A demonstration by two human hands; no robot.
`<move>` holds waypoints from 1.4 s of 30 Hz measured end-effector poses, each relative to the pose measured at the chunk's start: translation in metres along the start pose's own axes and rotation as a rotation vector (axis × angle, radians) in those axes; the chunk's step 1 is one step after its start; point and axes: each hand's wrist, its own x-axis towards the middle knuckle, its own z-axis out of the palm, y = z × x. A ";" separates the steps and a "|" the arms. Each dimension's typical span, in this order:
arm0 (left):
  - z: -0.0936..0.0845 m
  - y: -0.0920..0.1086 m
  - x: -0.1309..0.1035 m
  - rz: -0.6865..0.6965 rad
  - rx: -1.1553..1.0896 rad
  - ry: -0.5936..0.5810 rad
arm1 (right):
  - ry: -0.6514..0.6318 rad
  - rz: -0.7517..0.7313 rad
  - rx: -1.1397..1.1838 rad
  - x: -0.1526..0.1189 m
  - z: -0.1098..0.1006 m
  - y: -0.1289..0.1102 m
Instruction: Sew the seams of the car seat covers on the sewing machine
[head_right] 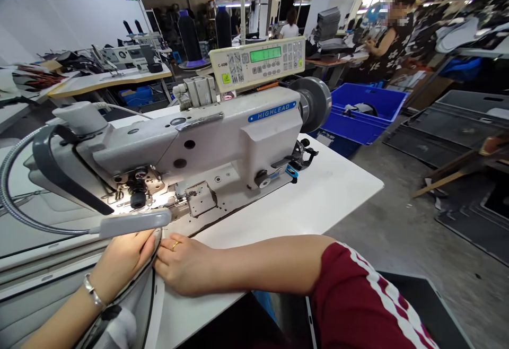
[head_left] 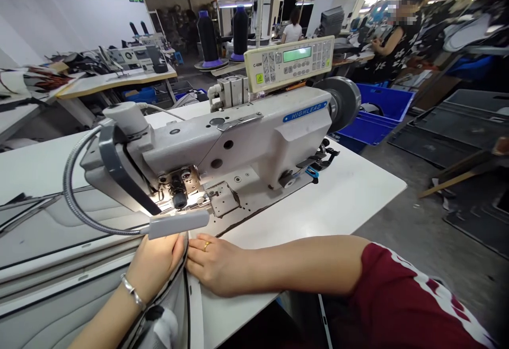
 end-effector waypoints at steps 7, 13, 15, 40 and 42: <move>-0.022 -0.004 -0.008 0.105 -0.148 0.135 | -0.083 0.084 0.079 0.002 -0.002 -0.003; -0.053 0.008 -0.034 0.150 -0.142 -0.122 | 0.215 -0.055 -0.021 0.004 -0.012 -0.023; -0.047 0.014 -0.038 0.133 -0.135 -0.092 | 0.292 -0.064 -0.045 0.004 -0.011 -0.030; -0.026 0.005 -0.013 -0.012 -0.191 -0.105 | 0.160 0.016 -0.084 0.005 -0.001 -0.015; -0.030 0.004 -0.009 -0.049 -0.218 -0.150 | 0.097 0.027 -0.070 0.003 0.000 -0.014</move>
